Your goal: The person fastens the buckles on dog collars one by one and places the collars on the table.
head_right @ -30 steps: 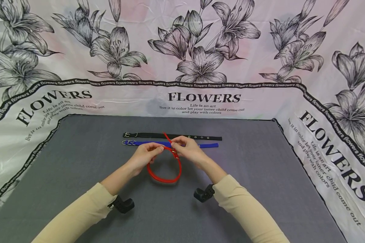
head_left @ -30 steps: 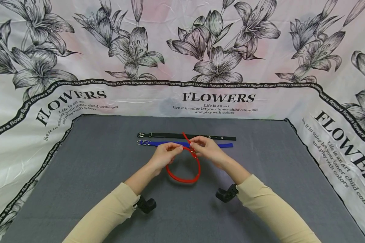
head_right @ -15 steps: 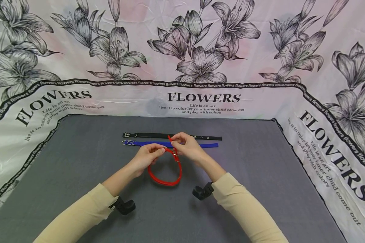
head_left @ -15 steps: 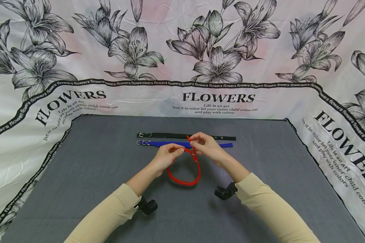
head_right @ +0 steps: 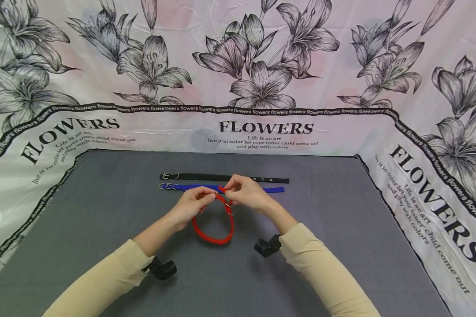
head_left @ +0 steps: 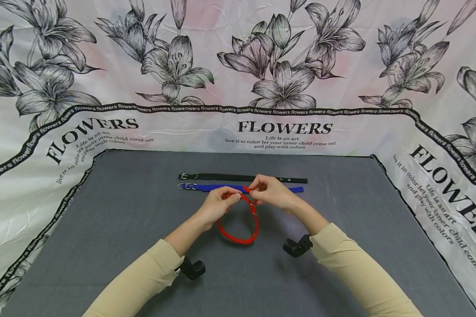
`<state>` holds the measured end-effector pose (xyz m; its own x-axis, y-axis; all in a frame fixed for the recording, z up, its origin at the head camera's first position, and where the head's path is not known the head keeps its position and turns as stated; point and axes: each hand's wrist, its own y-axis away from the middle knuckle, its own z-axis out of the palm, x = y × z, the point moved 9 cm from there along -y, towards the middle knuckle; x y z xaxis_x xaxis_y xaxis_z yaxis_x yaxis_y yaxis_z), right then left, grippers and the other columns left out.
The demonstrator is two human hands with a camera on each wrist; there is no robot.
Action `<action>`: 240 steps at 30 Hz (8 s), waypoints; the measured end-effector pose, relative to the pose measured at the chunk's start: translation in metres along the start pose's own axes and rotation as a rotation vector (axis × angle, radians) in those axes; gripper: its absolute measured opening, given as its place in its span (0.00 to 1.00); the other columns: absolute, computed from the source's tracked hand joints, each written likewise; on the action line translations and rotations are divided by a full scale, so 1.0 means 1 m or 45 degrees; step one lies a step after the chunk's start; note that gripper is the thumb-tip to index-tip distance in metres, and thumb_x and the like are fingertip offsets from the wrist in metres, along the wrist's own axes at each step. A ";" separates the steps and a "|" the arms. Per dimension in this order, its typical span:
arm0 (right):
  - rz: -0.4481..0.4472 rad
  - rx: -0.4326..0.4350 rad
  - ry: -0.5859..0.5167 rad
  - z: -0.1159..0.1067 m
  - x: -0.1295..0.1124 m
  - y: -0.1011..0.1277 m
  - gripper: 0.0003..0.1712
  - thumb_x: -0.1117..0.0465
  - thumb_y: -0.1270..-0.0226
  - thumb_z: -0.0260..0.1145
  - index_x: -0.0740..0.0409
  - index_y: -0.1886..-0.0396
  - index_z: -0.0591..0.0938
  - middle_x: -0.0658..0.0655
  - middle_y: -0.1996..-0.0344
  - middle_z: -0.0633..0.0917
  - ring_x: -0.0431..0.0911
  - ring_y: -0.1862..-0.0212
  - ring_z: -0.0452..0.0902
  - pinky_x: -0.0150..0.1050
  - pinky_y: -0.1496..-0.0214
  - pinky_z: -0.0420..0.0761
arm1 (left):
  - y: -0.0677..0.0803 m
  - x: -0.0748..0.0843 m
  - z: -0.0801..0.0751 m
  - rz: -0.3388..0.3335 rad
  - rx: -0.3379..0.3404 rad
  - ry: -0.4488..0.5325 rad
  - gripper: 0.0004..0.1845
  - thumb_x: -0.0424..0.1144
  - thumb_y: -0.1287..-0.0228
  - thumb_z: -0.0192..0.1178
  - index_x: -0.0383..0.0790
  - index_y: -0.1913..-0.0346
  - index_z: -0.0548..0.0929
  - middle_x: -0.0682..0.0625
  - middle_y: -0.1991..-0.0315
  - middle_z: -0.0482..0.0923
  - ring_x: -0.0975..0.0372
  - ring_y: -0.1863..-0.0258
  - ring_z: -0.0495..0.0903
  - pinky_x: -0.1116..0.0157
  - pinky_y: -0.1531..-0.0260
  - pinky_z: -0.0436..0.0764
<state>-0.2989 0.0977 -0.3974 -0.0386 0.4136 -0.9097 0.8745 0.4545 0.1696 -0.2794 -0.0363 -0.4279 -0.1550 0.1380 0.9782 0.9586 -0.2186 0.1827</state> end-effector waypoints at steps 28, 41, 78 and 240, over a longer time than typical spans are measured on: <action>-0.044 0.004 0.169 0.007 0.001 0.001 0.11 0.58 0.34 0.59 0.54 0.53 0.79 0.55 0.64 0.80 0.45 0.67 0.79 0.46 0.60 0.80 | -0.001 -0.004 -0.002 -0.019 0.017 -0.021 0.11 0.40 0.36 0.57 0.39 0.54 0.81 0.48 0.75 0.71 0.64 0.81 0.67 0.68 0.77 0.70; 0.045 0.006 0.003 0.004 0.011 0.002 0.09 0.60 0.35 0.60 0.58 0.57 0.78 0.57 0.58 0.79 0.47 0.62 0.79 0.51 0.52 0.78 | 0.000 -0.006 0.001 -0.051 0.007 0.017 0.14 0.42 0.37 0.59 0.40 0.52 0.79 0.50 0.72 0.73 0.63 0.80 0.70 0.68 0.74 0.76; -0.019 -0.094 0.013 0.016 0.018 0.010 0.20 0.54 0.33 0.58 0.51 0.43 0.72 0.61 0.51 0.77 0.56 0.53 0.78 0.47 0.59 0.81 | 0.004 -0.006 -0.019 -0.064 0.144 0.172 0.10 0.38 0.36 0.57 0.40 0.54 0.78 0.44 0.68 0.76 0.66 0.83 0.69 0.71 0.80 0.77; -0.161 0.416 1.228 -0.087 0.086 0.001 0.11 0.56 0.45 0.69 0.55 0.66 0.79 0.56 0.67 0.78 0.53 0.63 0.74 0.50 0.63 0.73 | -0.056 -0.015 -0.084 0.160 0.097 -1.600 0.13 0.45 0.46 0.67 0.45 0.60 0.80 0.48 0.61 0.76 0.51 0.57 0.74 0.53 0.56 0.73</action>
<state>-0.3438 0.2025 -0.4429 -0.3858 0.9013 -0.1970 0.9204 0.3614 -0.1490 -0.3512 -0.1075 -0.4450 0.2313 0.9492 0.2133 0.9678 -0.2468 0.0487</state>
